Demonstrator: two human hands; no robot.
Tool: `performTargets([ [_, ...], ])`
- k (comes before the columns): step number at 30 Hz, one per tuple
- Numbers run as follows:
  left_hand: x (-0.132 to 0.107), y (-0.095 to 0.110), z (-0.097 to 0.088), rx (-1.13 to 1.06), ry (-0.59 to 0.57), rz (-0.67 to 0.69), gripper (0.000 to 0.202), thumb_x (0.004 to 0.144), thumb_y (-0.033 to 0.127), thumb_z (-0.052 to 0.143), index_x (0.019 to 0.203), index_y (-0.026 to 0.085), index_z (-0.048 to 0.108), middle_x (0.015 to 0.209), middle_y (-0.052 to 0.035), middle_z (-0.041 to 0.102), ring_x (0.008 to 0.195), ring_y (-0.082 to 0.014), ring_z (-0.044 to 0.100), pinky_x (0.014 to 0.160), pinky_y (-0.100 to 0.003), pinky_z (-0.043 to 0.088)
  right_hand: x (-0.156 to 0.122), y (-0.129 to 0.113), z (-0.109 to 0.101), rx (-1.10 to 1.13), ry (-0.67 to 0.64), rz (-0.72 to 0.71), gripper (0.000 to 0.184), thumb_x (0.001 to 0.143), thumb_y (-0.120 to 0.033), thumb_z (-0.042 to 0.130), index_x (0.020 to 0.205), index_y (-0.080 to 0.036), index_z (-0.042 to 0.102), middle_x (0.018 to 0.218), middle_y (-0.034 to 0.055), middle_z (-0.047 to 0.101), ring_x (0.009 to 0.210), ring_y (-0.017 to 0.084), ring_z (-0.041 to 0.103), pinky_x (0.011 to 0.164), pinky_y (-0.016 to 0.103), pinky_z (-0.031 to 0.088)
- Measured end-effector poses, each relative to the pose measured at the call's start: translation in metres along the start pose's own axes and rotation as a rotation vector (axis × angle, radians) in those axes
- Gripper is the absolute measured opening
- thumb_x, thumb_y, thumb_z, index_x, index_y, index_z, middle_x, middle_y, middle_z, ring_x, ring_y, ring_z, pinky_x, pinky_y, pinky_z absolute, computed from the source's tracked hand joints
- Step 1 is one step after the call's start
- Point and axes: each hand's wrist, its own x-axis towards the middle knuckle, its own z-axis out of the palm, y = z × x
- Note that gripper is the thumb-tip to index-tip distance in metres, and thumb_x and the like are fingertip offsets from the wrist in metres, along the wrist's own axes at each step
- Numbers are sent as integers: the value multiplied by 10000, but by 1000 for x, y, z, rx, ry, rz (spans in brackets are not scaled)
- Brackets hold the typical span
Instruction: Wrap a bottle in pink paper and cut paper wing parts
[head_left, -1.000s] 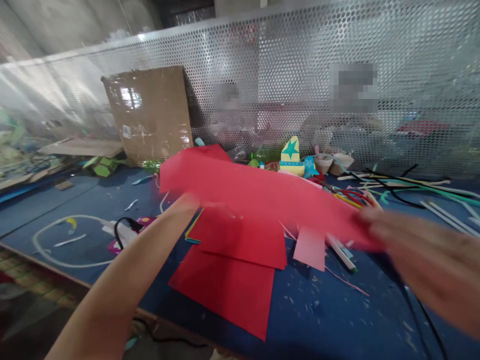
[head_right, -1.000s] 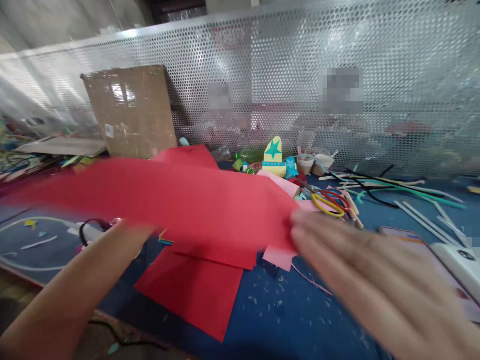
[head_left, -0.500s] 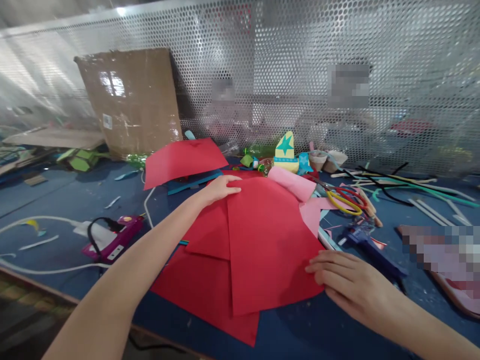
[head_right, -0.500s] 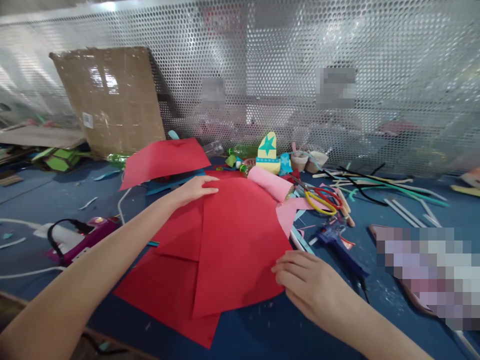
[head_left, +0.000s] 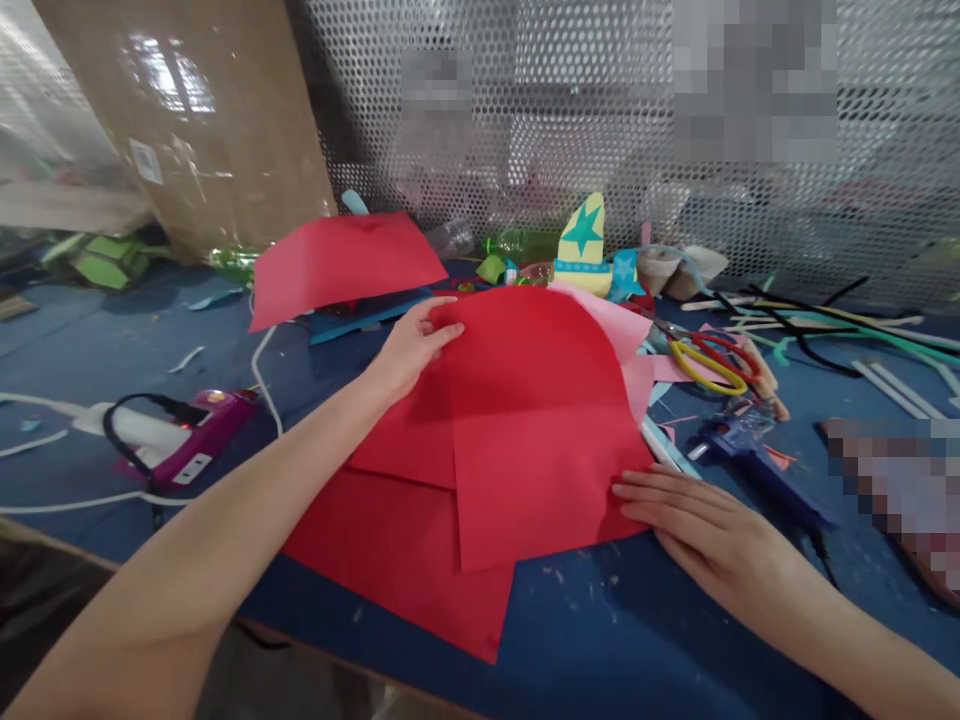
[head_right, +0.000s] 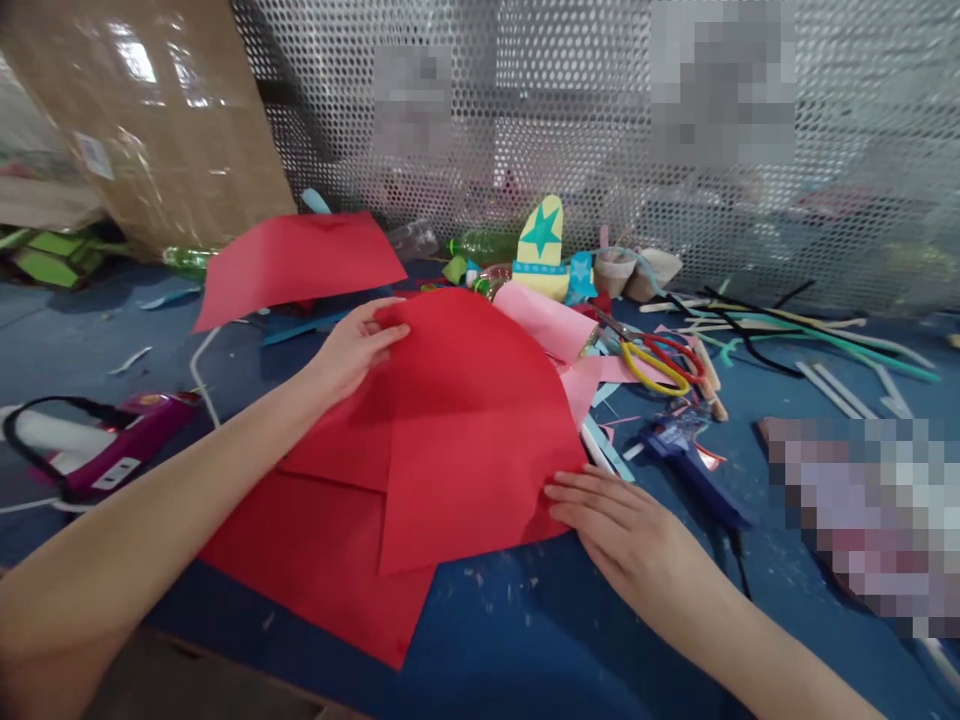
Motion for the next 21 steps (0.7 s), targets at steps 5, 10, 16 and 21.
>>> performTargets([
  [5, 3, -17, -2, -34, 4, 77, 350, 633, 188, 727, 976, 180, 655, 789, -8, 717, 740, -171, 682, 739, -306, 547, -2, 1, 1, -85, 6, 87, 255, 940, -148, 445, 1133, -203, 603, 1109, 78, 720, 1039, 208, 678, 890, 367, 578],
  [10, 3, -23, -3, -35, 17, 114, 284, 619, 249, 735, 884, 175, 664, 792, -25, 732, 752, -210, 691, 777, -370, 551, -1, -4, -2, -95, 70, 158, 124, 944, -219, 467, 891, -226, 578, 787, 38, 677, 716, 185, 668, 650, 301, 564],
  [16, 3, -25, -4, -19, 11, 109, 302, 632, 276, 725, 909, 174, 658, 832, -46, 739, 787, -233, 702, 796, -397, 555, -7, 2, 6, -327, 94, 191, 474, 970, -461, 335, 1249, -146, 554, 884, 132, 610, 803, 307, 613, 720, 458, 515],
  [21, 2, -24, -2, -41, -6, 103, 305, 624, 271, 742, 902, 169, 668, 824, -50, 736, 780, -234, 698, 799, -399, 551, -13, 8, 8, -414, -20, 214, 544, 970, -482, 322, 1335, -131, 524, 896, 124, 533, 779, 282, 564, 715, 444, 515],
])
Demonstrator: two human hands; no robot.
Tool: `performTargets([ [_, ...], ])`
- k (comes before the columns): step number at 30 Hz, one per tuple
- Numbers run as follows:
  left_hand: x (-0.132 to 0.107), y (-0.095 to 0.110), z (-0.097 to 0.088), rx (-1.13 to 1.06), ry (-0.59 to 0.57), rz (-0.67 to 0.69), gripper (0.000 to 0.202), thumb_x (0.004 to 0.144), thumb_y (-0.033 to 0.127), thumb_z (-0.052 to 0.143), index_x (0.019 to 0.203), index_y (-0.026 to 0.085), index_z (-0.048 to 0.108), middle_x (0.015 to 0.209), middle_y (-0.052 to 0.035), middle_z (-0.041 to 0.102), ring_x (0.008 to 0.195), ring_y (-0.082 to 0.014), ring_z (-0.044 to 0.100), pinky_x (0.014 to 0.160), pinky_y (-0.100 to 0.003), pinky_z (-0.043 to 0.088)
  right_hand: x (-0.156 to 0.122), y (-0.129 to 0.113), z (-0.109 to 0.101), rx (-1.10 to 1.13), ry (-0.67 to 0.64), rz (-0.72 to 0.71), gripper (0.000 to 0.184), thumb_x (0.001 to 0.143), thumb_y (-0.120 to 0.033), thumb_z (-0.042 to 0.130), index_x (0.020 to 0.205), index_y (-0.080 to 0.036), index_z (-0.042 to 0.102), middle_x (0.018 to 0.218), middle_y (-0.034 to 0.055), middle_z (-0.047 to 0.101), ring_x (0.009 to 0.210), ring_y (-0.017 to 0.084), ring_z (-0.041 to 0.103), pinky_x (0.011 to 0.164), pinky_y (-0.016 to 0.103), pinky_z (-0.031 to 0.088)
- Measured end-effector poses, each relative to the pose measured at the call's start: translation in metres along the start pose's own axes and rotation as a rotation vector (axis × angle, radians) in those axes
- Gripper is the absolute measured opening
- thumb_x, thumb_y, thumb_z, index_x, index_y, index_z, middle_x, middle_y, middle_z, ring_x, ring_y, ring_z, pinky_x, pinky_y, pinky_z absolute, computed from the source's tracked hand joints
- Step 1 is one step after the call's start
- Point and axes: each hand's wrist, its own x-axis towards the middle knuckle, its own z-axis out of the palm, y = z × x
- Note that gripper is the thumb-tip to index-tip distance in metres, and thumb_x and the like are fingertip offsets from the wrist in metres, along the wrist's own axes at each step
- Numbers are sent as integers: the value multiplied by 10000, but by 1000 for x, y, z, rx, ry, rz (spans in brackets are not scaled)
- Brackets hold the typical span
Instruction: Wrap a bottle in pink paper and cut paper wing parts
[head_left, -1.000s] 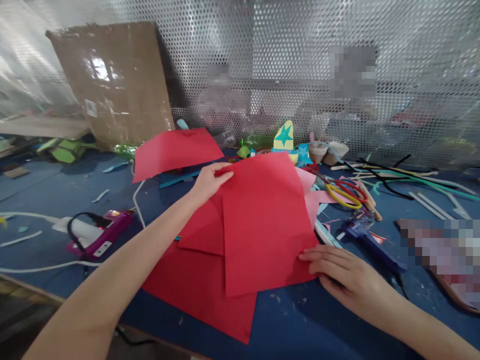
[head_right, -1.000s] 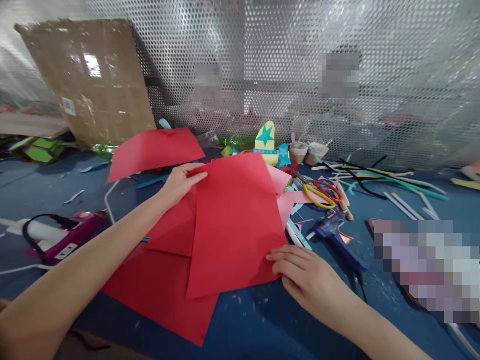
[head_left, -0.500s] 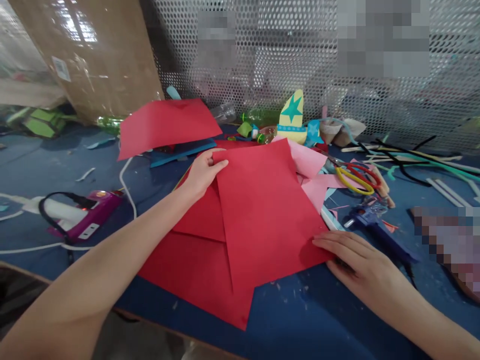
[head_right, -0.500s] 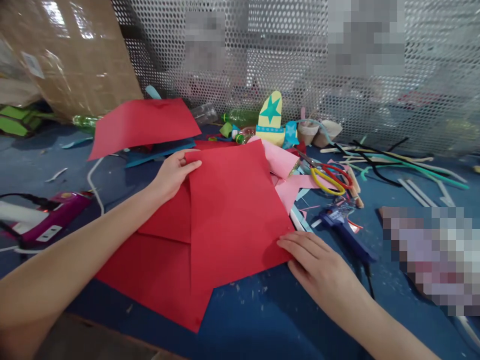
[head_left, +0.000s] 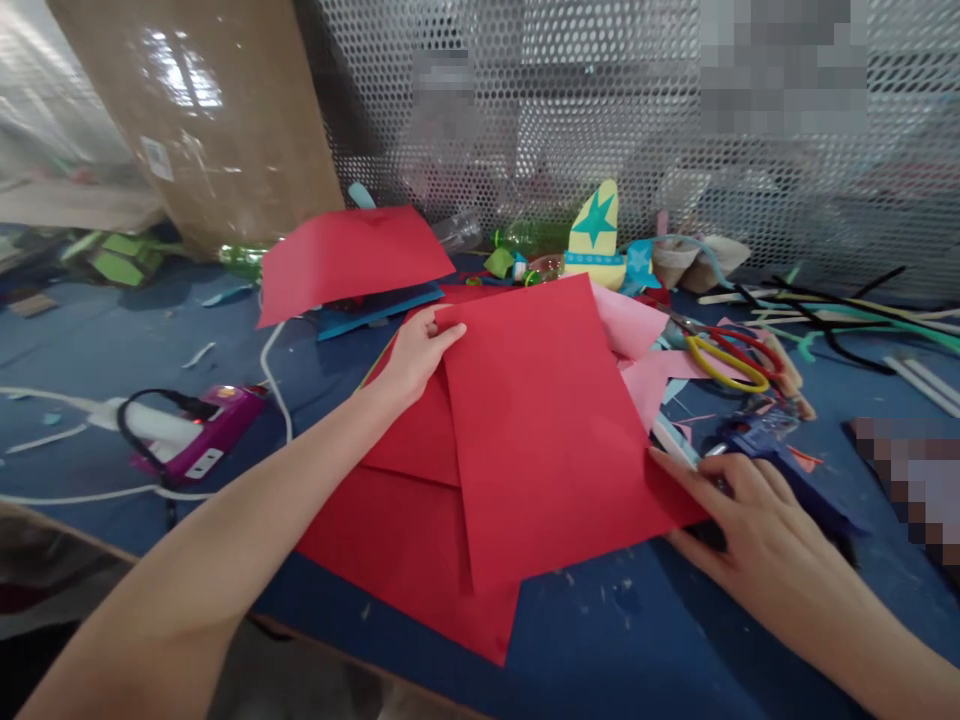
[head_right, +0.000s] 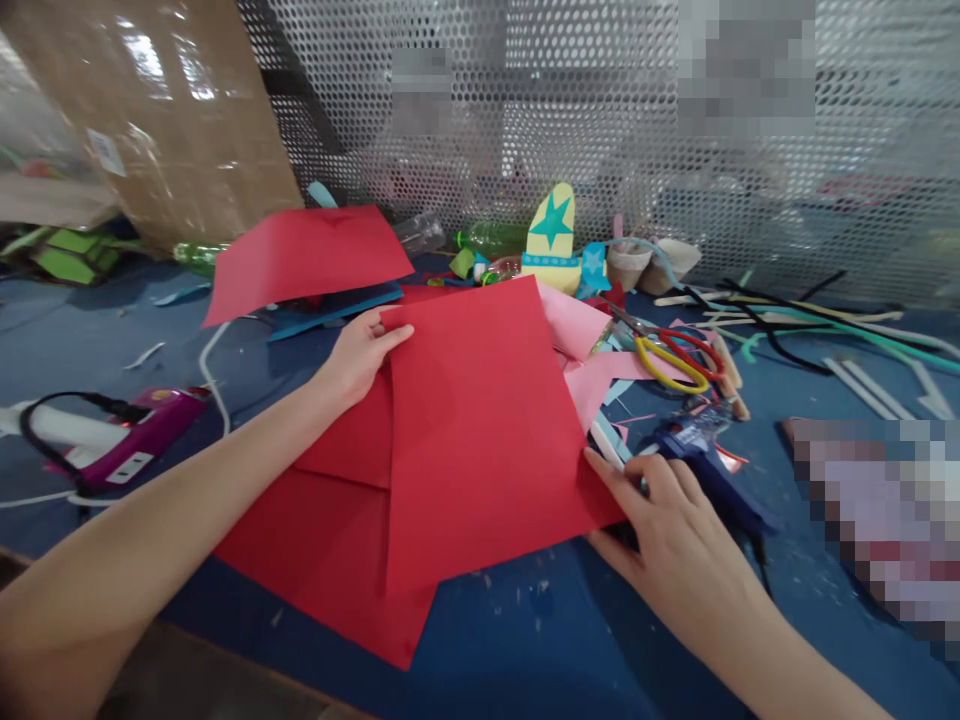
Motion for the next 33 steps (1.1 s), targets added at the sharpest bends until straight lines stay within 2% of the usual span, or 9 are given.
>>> performTargets([
  [2, 1, 0, 0, -13, -2, -6, 298, 613, 268, 751, 881, 164, 673, 799, -46, 734, 770, -229, 695, 796, -392, 547, 1, -1, -3, -8, -5, -5, 489, 972, -456, 349, 1249, -122, 577, 896, 119, 521, 797, 275, 557, 729, 433, 515],
  [6, 2, 1, 0, -8, 29, -10, 314, 585, 267, 764, 869, 168, 676, 784, -31, 734, 754, -222, 690, 769, -377, 548, 4, -5, -10, 10, 0, 16, 448, 975, -424, 376, 1256, -121, 548, 919, 116, 520, 818, 267, 552, 738, 416, 513],
  [9, 2, 1, 0, 5, 37, -5, 318, 591, 271, 759, 881, 169, 678, 792, -32, 731, 778, -225, 691, 787, -382, 546, 5, -7, -12, 54, 1, 2, 359, 976, -406, 391, 1127, -148, 589, 899, 99, 520, 799, 251, 551, 728, 398, 509],
  [13, 1, 2, -1, 17, 22, 2, 326, 606, 274, 755, 905, 164, 682, 804, -43, 726, 788, -234, 693, 804, -406, 548, 5, -7, -10, 65, 17, 7, 341, 968, -384, 424, 1165, -145, 565, 915, 104, 538, 842, 264, 563, 760, 407, 502],
  [18, 0, 3, -1, 14, 23, 15, 363, 612, 267, 760, 952, 169, 676, 814, -38, 725, 793, -228, 690, 810, -403, 550, 4, -6, -9, 114, 16, 29, 260, 951, -351, 463, 1103, -178, 584, 912, 96, 554, 846, 257, 576, 749, 396, 508],
  [26, 0, 3, -1, 49, 30, 16, 334, 606, 294, 767, 901, 175, 665, 816, -41, 720, 803, -226, 684, 808, -383, 541, 6, -8, -10, 180, 12, 25, 159, 893, -232, 519, 1042, -213, 571, 953, 95, 562, 866, 253, 590, 741, 395, 516],
  [28, 0, 4, 0, 45, 41, -4, 343, 615, 287, 756, 925, 171, 670, 829, -49, 719, 811, -227, 684, 815, -385, 536, 6, -9, -11, 203, 25, 35, 95, 888, -258, 550, 975, -222, 535, 948, 91, 576, 880, 260, 595, 761, 406, 513],
  [30, 0, 4, 0, 35, 52, -17, 342, 617, 283, 748, 930, 167, 672, 833, -53, 718, 819, -232, 683, 821, -393, 533, 6, -10, -14, 233, 59, 52, 185, 872, -357, 608, 922, -222, 492, 938, 94, 592, 889, 271, 600, 766, 416, 514],
  [33, 1, 4, 0, 26, 74, -12, 335, 606, 282, 749, 913, 173, 672, 819, -45, 718, 826, -234, 682, 830, -394, 529, 9, -13, -20, 319, 63, 19, 261, 905, -400, 583, 1047, -194, 507, 968, 106, 629, 936, 258, 612, 779, 388, 518],
])
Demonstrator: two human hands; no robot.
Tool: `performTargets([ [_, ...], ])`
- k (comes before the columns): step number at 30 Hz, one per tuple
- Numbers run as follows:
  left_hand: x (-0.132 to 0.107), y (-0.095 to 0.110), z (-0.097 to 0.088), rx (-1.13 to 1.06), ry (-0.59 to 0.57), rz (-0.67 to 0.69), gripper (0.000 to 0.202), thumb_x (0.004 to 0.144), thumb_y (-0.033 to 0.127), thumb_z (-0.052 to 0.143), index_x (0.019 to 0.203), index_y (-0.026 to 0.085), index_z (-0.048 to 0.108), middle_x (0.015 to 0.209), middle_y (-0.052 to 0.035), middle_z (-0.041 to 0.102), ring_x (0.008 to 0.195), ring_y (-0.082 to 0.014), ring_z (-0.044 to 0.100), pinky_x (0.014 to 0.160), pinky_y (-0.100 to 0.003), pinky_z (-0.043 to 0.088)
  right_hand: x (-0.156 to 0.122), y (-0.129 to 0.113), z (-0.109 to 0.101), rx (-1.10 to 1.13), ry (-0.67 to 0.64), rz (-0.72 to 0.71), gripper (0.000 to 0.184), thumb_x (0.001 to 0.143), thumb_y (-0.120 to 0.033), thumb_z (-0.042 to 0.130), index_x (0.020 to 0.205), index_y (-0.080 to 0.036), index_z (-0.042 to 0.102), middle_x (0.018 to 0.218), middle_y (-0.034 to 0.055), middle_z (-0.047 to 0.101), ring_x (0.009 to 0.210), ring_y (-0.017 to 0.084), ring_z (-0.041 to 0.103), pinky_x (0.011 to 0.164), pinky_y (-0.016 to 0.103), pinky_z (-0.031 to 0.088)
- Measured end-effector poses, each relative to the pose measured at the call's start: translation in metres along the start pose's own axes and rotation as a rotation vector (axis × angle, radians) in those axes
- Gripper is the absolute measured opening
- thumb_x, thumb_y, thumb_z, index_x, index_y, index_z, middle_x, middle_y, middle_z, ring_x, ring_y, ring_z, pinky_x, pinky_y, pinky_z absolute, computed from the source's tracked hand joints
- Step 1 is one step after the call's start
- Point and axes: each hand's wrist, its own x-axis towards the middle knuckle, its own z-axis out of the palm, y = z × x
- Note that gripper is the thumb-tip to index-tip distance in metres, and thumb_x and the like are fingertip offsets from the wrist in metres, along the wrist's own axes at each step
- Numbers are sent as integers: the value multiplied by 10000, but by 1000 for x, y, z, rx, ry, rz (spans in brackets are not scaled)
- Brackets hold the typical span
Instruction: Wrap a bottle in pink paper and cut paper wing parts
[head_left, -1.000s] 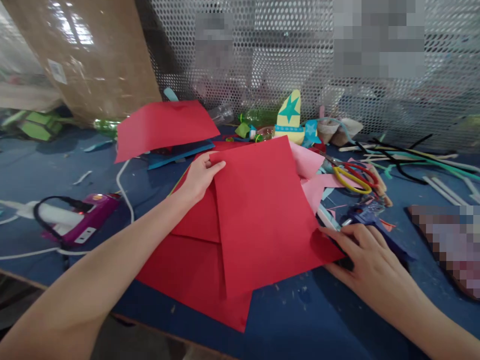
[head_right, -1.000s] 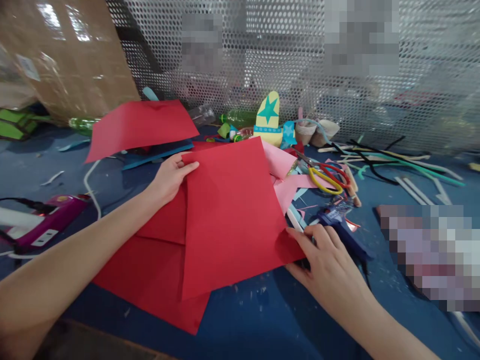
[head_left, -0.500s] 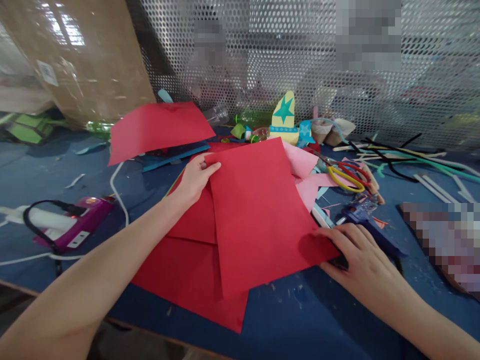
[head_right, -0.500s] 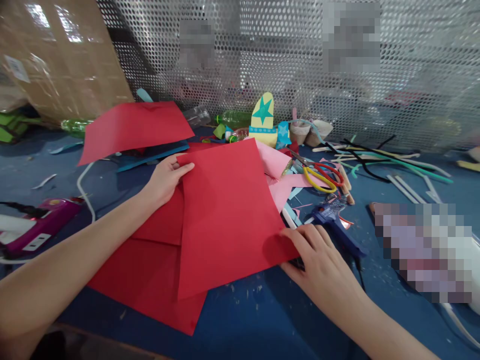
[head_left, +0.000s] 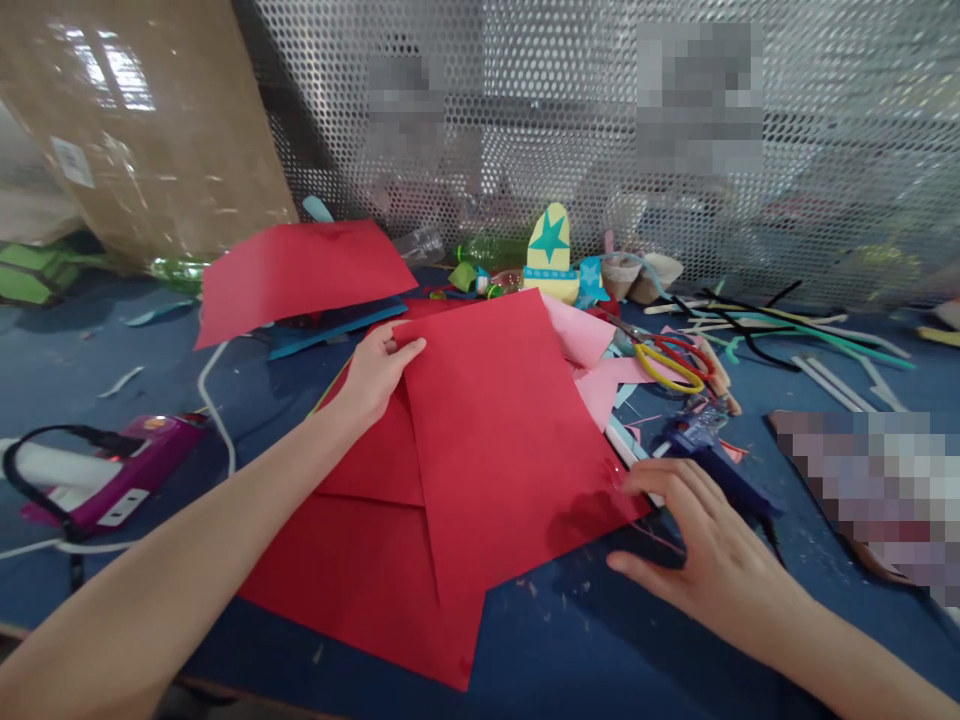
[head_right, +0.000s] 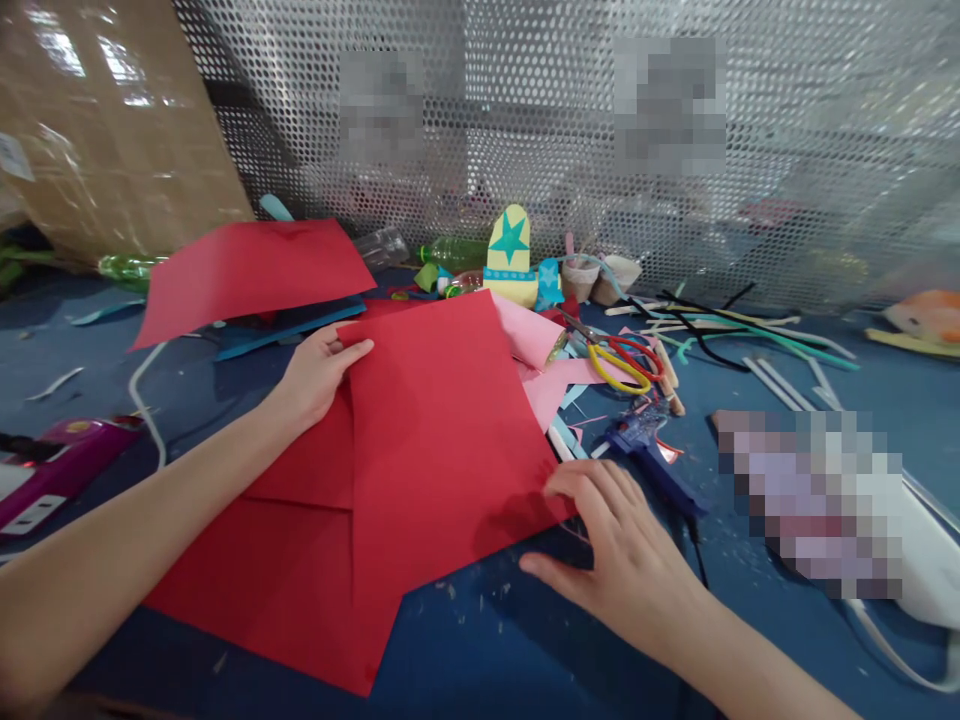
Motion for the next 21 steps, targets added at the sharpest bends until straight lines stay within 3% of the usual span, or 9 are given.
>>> performTargets([
  [2, 1, 0, 0, -5, 12, 5, 330, 602, 282, 752, 904, 178, 671, 814, -40, 718, 829, -230, 680, 834, -388, 526, 3, -4, -3, 83, -9, -46, 122, 964, -271, 509, 1061, -201, 533, 921, 71, 661, 881, 201, 632, 775, 331, 510],
  [4, 1, 0, 0, -8, 18, 5, 325, 596, 286, 760, 891, 181, 672, 807, -39, 718, 818, -227, 678, 821, -380, 529, 7, -6, -4, 131, 17, -88, 90, 980, -199, 479, 953, -211, 564, 798, 23, 667, 759, 155, 630, 733, 285, 493],
  [9, 1, 2, 0, -19, 27, 0, 329, 577, 306, 774, 867, 185, 676, 789, -38, 721, 800, -227, 678, 792, -359, 529, 10, -8, -6, 48, 61, -100, 415, 1002, -350, 435, 610, -212, 447, 531, -31, 502, 499, 115, 466, 531, 242, 388],
  [14, 2, 2, -1, -32, 49, -17, 332, 581, 331, 770, 869, 193, 681, 766, -36, 724, 772, -225, 679, 754, -346, 530, 7, -7, -11, 69, 24, -123, 587, 1030, -453, 210, 523, -214, 383, 462, -30, 423, 447, 113, 396, 486, 261, 326],
  [16, 2, 2, -2, -30, 51, -21, 332, 580, 326, 774, 872, 193, 685, 778, -38, 727, 781, -225, 680, 756, -342, 530, 5, -7, -12, 107, 11, -101, 599, 1028, -457, 179, 508, -220, 357, 445, -29, 404, 430, 116, 388, 472, 273, 320],
  [18, 2, 2, -2, -30, 49, -21, 338, 579, 330, 774, 876, 194, 686, 795, -41, 730, 795, -225, 680, 763, -341, 529, 3, -7, -10, 106, 38, -57, 531, 1030, -373, 261, 536, -224, 386, 451, -30, 428, 425, 117, 417, 462, 271, 343],
  [21, 1, 2, -1, -30, 47, -18, 353, 570, 347, 775, 874, 191, 684, 810, -47, 732, 805, -231, 681, 759, -344, 531, 2, -7, -5, 103, 112, 44, 229, 989, -215, 399, 826, -212, 560, 640, 3, 618, 543, 129, 585, 532, 248, 479],
])
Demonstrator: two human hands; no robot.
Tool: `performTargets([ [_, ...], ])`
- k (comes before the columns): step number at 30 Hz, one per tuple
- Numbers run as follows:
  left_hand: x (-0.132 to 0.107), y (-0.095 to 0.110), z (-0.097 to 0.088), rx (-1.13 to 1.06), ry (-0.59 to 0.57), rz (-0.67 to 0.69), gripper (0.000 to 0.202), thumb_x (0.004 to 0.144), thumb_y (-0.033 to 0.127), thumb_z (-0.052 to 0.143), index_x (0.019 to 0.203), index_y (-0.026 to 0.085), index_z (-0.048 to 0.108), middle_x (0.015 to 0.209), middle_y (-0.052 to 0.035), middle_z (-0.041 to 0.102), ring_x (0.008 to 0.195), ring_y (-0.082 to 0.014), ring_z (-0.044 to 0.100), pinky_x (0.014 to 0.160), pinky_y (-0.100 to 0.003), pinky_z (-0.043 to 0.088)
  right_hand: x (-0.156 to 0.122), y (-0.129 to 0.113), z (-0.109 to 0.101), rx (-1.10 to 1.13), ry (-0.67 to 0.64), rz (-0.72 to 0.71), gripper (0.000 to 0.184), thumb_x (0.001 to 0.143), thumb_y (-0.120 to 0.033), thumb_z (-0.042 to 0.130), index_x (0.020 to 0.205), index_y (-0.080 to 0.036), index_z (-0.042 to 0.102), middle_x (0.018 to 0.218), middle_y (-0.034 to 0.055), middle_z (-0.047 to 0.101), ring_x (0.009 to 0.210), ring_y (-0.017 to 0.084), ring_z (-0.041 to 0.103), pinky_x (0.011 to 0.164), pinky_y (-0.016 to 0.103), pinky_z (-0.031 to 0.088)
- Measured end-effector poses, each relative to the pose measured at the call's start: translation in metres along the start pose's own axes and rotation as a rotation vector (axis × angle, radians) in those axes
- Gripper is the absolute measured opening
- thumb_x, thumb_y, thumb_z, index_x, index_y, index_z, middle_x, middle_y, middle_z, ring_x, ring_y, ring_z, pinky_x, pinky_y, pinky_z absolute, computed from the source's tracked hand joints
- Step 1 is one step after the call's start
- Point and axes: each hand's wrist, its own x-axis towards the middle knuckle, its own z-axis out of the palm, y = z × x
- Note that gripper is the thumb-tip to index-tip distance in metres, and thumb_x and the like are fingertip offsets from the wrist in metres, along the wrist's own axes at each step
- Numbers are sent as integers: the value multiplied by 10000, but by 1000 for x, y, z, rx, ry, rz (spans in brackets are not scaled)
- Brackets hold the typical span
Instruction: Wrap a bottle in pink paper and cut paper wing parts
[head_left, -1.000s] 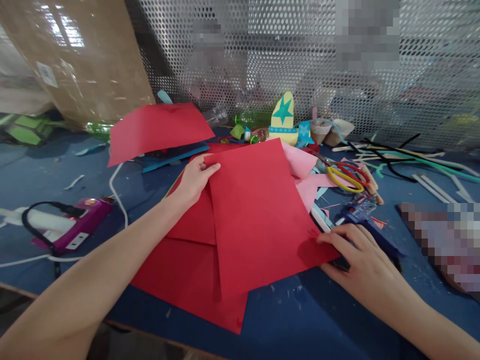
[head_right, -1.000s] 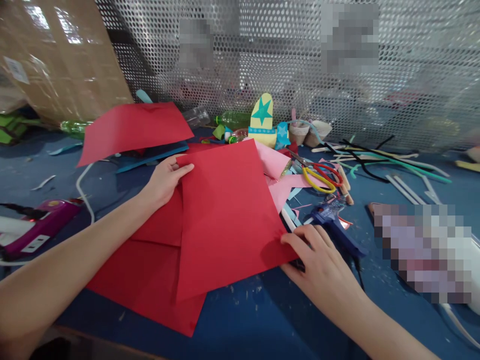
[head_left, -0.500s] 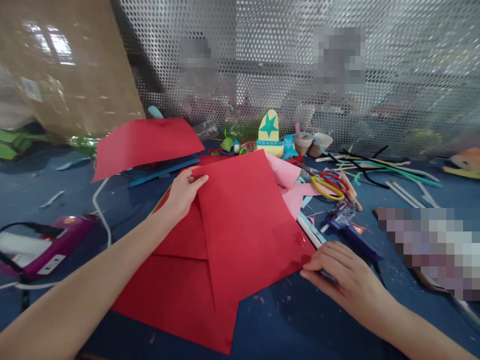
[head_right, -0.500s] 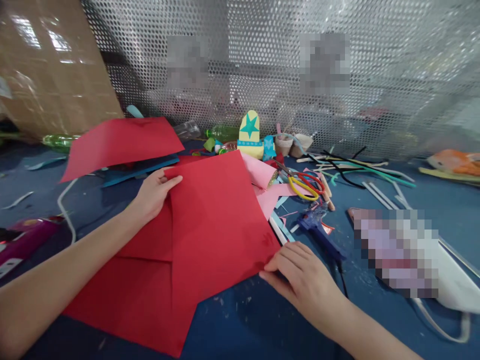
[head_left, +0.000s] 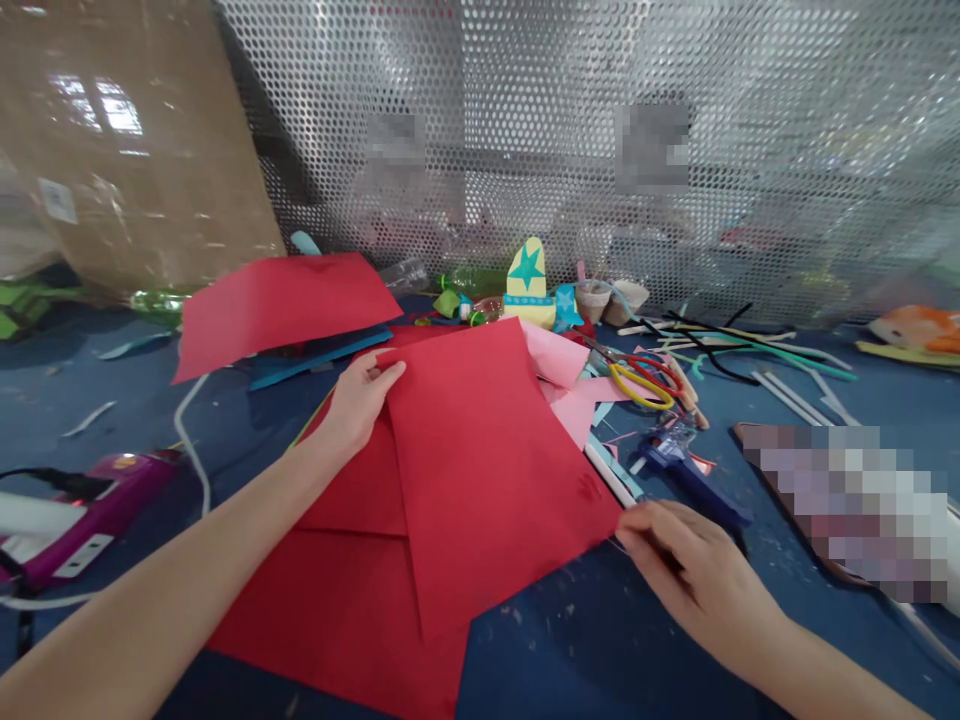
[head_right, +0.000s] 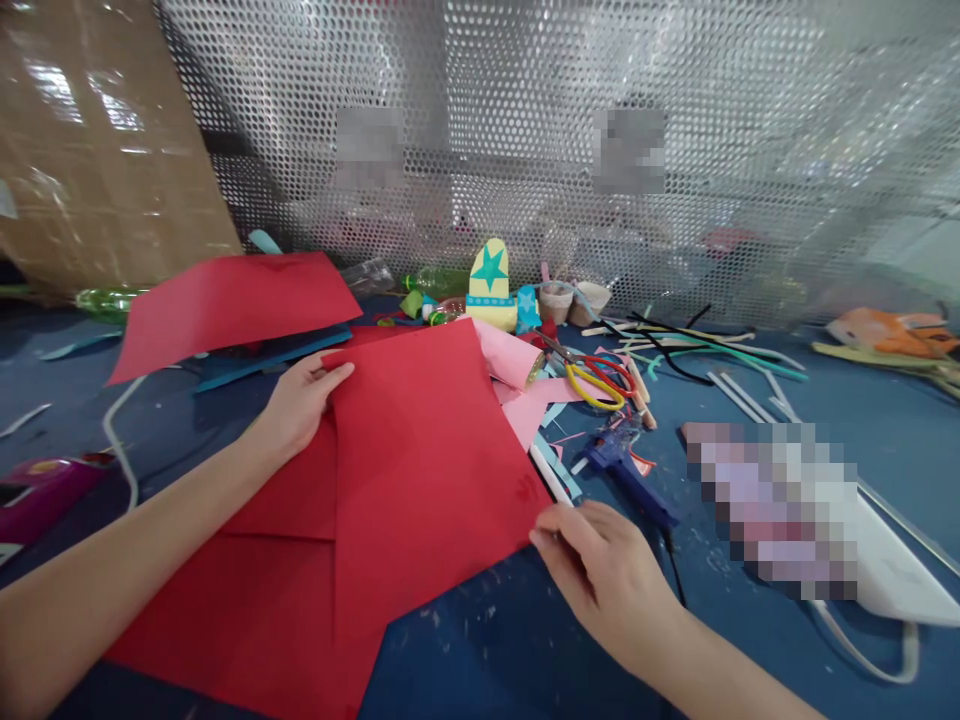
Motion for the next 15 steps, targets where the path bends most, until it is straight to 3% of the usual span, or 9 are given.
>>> performTargets([
  [1, 0, 0, 0, 1, -1, 2, 356, 568, 353, 775, 871, 191, 683, 814, -48, 732, 805, -234, 683, 756, -348, 532, 0, 0, 2, 3, 24, 13, 139, 972, -189, 432, 980, -212, 569, 770, 31, 665, 644, 142, 643, 597, 256, 528],
  [3, -1, 1, 1, 4, -2, 6, 353, 564, 364, 776, 859, 195, 679, 804, -47, 731, 796, -240, 684, 746, -356, 535, -1, 2, 6, 0, 43, -5, 260, 944, -175, 484, 1195, -233, 520, 1043, 97, 657, 888, 181, 680, 749, 313, 575],
  [6, -1, 1, 1, 12, 5, 15, 352, 560, 375, 774, 847, 200, 670, 768, -38, 722, 776, -241, 678, 741, -364, 533, -2, 6, 8, -36, -38, -67, 323, 909, -199, 552, 1226, -261, 540, 1215, 130, 590, 1092, 239, 623, 859, 404, 567],
  [10, 0, 0, 0, 20, 9, 10, 373, 564, 374, 763, 877, 194, 670, 790, -38, 715, 781, -234, 669, 757, -366, 524, -3, 11, 8, -19, -194, -99, 232, 895, -229, 582, 1124, -253, 605, 1154, 114, 634, 1100, 260, 609, 893, 479, 542],
  [15, -1, 0, 0, 48, 9, 7, 315, 593, 353, 734, 850, 186, 663, 750, -35, 691, 761, -225, 654, 764, -365, 516, 2, 15, 9, -41, -186, -151, 145, 939, -204, 523, 1041, -224, 625, 1009, 83, 705, 973, 226, 665, 882, 456, 544],
])
